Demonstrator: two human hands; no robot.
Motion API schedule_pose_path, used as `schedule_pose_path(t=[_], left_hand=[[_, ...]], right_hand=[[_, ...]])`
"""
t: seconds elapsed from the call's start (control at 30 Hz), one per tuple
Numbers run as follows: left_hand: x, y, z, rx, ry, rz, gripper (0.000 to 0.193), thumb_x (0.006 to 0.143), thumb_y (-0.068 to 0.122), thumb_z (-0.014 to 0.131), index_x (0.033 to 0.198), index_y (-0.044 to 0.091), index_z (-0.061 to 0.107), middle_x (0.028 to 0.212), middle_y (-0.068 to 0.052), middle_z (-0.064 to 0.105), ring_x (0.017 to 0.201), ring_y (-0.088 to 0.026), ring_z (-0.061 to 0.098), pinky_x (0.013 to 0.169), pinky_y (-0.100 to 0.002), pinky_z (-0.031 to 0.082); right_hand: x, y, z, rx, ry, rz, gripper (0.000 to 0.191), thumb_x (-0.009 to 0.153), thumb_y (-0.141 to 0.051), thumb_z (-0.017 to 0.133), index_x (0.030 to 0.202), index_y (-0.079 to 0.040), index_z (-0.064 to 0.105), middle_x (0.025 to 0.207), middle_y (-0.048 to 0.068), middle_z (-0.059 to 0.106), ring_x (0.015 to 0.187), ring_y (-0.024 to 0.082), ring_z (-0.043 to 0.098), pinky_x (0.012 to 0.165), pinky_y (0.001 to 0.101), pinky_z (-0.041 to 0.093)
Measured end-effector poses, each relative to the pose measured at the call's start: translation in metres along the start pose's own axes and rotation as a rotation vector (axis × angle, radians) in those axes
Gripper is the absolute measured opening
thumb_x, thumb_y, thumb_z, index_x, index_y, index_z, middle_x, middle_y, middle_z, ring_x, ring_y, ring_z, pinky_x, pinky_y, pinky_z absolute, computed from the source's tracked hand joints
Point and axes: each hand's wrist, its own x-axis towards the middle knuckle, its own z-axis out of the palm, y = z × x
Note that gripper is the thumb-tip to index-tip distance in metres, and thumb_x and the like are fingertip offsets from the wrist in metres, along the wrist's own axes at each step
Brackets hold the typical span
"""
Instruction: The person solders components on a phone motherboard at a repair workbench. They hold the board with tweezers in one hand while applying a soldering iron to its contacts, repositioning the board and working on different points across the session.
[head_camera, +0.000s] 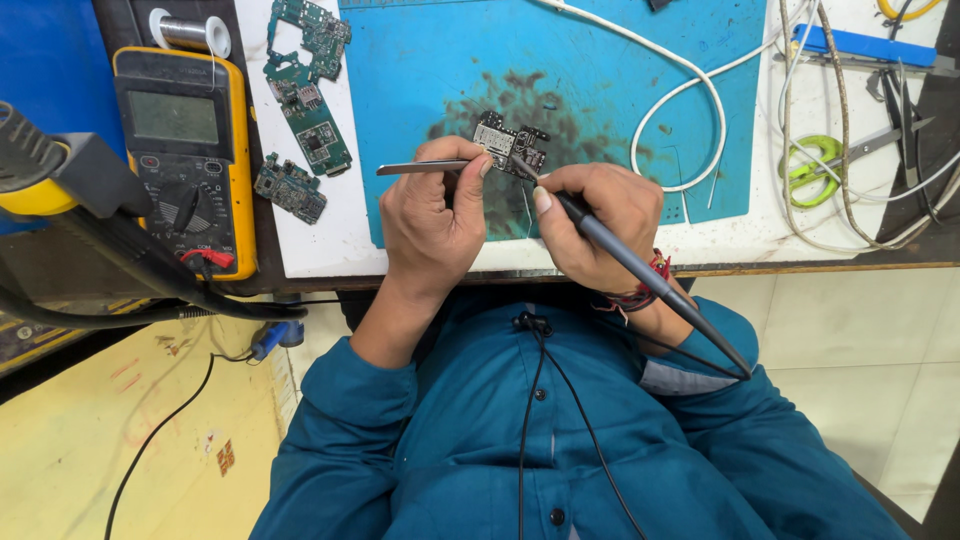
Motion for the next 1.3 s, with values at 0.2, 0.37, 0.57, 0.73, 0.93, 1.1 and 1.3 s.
schedule_pose_path(t=[0.2,0.37,0.57,0.73,0.93,1.1,1.3], left_hand=[[-0.0005,0.0008,0.0003,0.002,-0.003,-0.007,0.011,0.103,0.006,0.072,0.104,0.003,0.062,0.099,-0.006,0.072,0.071,-0.017,0.070,0.063,-0.030,0.053],[-0.0004,0.0008,0.0009,0.004,0.000,-0.011,0.010,0.103,0.006,0.072,0.104,0.003,0.062,0.098,-0.006,0.072,0.071,-0.017,0.070,0.063,-0.030,0.053],[-0.0005,0.0004,0.0011,0.002,0.002,-0.007,0.010,0.103,0.006,0.072,0.104,0.003,0.062,0.100,-0.006,0.072,0.072,-0.017,0.070,0.064,-0.030,0.054],[-0.0009,0.0013,0.0006,-0.006,0.000,-0.020,0.010,0.103,0.006,0.072,0.104,0.003,0.063,0.098,-0.006,0.072,0.071,-0.016,0.070,0.063,-0.030,0.053],[0.0004,0.0013,-0.0001,-0.002,-0.003,-0.020,0.010,0.103,0.006,0.072,0.104,0.003,0.063,0.098,-0.006,0.072,0.070,-0.017,0.069,0.063,-0.030,0.053],[-0.0004,0.0020,0.0004,-0.004,0.000,-0.016,0.010,0.103,0.006,0.072,0.104,0.003,0.062,0.099,-0.006,0.072,0.071,-0.017,0.070,0.064,-0.030,0.053],[-0.0010,0.0016,0.0001,0.003,-0.004,-0.023,0.010,0.102,0.006,0.073,0.104,0.003,0.063,0.099,-0.006,0.072,0.071,-0.017,0.069,0.064,-0.030,0.053]], right_hand=[[0.0003,0.0005,-0.0004,-0.007,0.000,-0.012,0.009,0.092,-0.008,0.077,0.097,-0.003,0.072,0.074,0.008,0.065,0.064,0.023,0.064,0.061,0.0339,0.047],[0.0001,0.0003,0.0001,0.001,0.025,0.015,0.008,0.092,-0.008,0.077,0.096,-0.003,0.072,0.075,0.008,0.067,0.063,0.022,0.065,0.061,0.0337,0.048],[0.0004,0.0003,-0.0007,-0.010,0.003,-0.013,0.008,0.092,-0.008,0.076,0.097,-0.003,0.072,0.076,0.008,0.066,0.065,0.023,0.065,0.063,0.0345,0.049],[0.0001,-0.0003,-0.0011,0.011,-0.012,-0.012,0.008,0.092,-0.007,0.077,0.097,-0.003,0.072,0.075,0.008,0.066,0.065,0.023,0.065,0.062,0.0345,0.048],[0.0001,0.0003,-0.0002,-0.014,0.007,0.004,0.008,0.092,-0.007,0.077,0.096,-0.003,0.072,0.075,0.009,0.066,0.064,0.023,0.064,0.061,0.0345,0.047],[-0.0003,0.0000,-0.0012,-0.002,-0.004,-0.005,0.008,0.092,-0.007,0.077,0.097,-0.003,0.071,0.075,0.008,0.066,0.065,0.023,0.065,0.062,0.0345,0.048],[0.0006,0.0000,-0.0018,-0.005,-0.012,-0.014,0.009,0.092,-0.007,0.077,0.096,-0.003,0.071,0.074,0.009,0.065,0.064,0.023,0.064,0.061,0.0349,0.048]])
